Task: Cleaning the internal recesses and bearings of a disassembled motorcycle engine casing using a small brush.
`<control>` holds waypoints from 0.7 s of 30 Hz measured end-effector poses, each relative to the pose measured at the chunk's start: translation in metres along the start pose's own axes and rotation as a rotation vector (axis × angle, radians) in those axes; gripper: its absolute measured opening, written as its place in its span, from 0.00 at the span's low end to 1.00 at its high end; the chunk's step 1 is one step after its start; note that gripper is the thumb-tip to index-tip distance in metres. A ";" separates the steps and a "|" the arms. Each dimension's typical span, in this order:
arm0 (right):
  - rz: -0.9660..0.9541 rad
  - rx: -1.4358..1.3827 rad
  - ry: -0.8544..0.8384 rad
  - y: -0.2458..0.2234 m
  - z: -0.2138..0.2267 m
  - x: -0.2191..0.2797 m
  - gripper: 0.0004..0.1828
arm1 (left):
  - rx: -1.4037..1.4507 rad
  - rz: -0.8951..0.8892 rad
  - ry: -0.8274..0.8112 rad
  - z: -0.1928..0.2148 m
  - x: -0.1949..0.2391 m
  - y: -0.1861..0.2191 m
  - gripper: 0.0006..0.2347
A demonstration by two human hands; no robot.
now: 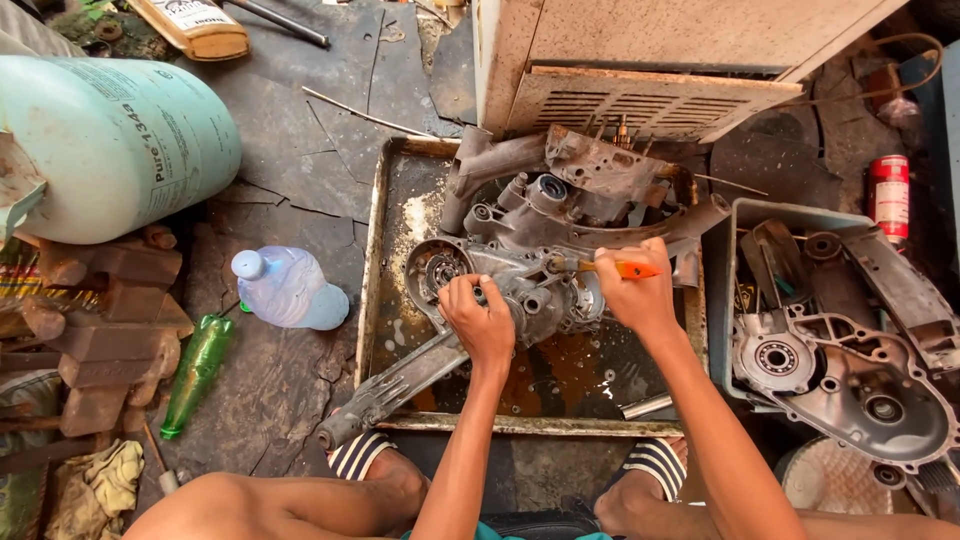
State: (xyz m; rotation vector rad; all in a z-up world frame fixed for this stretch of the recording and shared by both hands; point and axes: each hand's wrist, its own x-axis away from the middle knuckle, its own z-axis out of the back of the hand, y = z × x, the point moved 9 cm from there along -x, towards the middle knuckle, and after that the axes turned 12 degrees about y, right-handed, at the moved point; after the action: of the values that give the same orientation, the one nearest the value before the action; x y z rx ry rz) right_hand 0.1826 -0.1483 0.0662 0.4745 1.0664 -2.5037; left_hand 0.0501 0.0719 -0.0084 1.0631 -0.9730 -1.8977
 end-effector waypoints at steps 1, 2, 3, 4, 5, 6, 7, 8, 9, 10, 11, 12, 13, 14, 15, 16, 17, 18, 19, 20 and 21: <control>-0.004 -0.002 -0.002 -0.003 -0.001 0.008 0.23 | -0.005 0.000 -0.002 0.002 0.002 0.000 0.05; 0.064 0.008 -0.032 -0.012 -0.006 0.012 0.24 | -0.010 0.006 -0.005 0.002 0.001 0.000 0.05; 0.133 0.019 -0.062 -0.021 -0.011 0.017 0.24 | -0.015 0.011 -0.009 0.001 0.001 0.000 0.05; 0.125 0.025 -0.060 -0.003 -0.013 0.019 0.24 | -0.014 0.011 -0.019 0.000 0.000 0.001 0.05; 0.101 -0.003 -0.013 0.015 -0.011 0.020 0.23 | -0.003 0.017 -0.023 0.000 0.000 0.002 0.05; 0.078 -0.034 0.032 0.033 -0.010 0.021 0.22 | 0.003 0.024 -0.024 0.001 -0.001 0.002 0.05; 0.072 -0.032 0.032 0.025 -0.007 0.028 0.22 | 0.001 0.024 -0.030 0.003 0.002 0.003 0.05; 0.100 -0.039 -0.015 0.014 -0.012 0.029 0.22 | -0.009 0.025 -0.027 0.002 0.001 0.003 0.05; 0.127 -0.045 -0.061 0.003 -0.017 0.031 0.22 | -0.019 0.026 -0.024 0.002 -0.001 0.003 0.05; 0.128 -0.047 -0.066 0.004 -0.015 0.031 0.22 | -0.023 0.029 -0.021 0.002 0.000 0.002 0.05; 0.149 -0.026 -0.065 0.003 -0.013 0.031 0.22 | -0.023 0.027 -0.019 0.002 0.001 0.002 0.05; 0.170 -0.005 -0.061 0.003 -0.013 0.031 0.22 | -0.022 0.021 -0.017 0.001 0.000 0.001 0.05; 0.170 -0.008 -0.062 0.010 -0.013 0.037 0.22 | -0.025 0.020 -0.016 0.000 0.001 -0.001 0.05; 0.121 -0.005 0.003 0.022 -0.010 0.039 0.23 | -0.034 0.013 -0.009 0.000 0.001 -0.002 0.05; 0.072 -0.002 0.068 0.034 -0.006 0.042 0.24 | -0.044 0.005 -0.002 0.000 0.001 -0.003 0.05; 0.073 -0.005 0.061 0.025 -0.008 0.047 0.24 | -0.049 0.010 0.001 0.002 0.000 -0.003 0.05; 0.058 -0.023 -0.005 0.017 -0.014 0.053 0.23 | -0.051 0.006 0.007 0.003 -0.001 -0.002 0.05; 0.036 -0.032 -0.060 0.012 -0.018 0.058 0.23 | -0.044 -0.004 0.002 0.001 -0.002 0.001 0.05; 0.030 -0.026 -0.055 0.031 -0.018 0.063 0.23 | -0.039 -0.006 -0.006 0.000 -0.001 0.007 0.05; -0.083 -0.095 0.033 0.056 -0.014 0.067 0.23 | -0.023 0.010 -0.001 0.003 -0.002 0.009 0.05; -0.197 -0.165 0.122 0.081 -0.012 0.073 0.23 | -0.007 0.026 0.004 0.006 -0.004 0.011 0.05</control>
State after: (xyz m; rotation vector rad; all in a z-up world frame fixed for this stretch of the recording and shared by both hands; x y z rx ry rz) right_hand 0.1589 -0.2068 -0.0234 0.5000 1.4171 -2.5515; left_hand 0.0485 0.0718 0.0048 1.0448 -0.9729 -1.8755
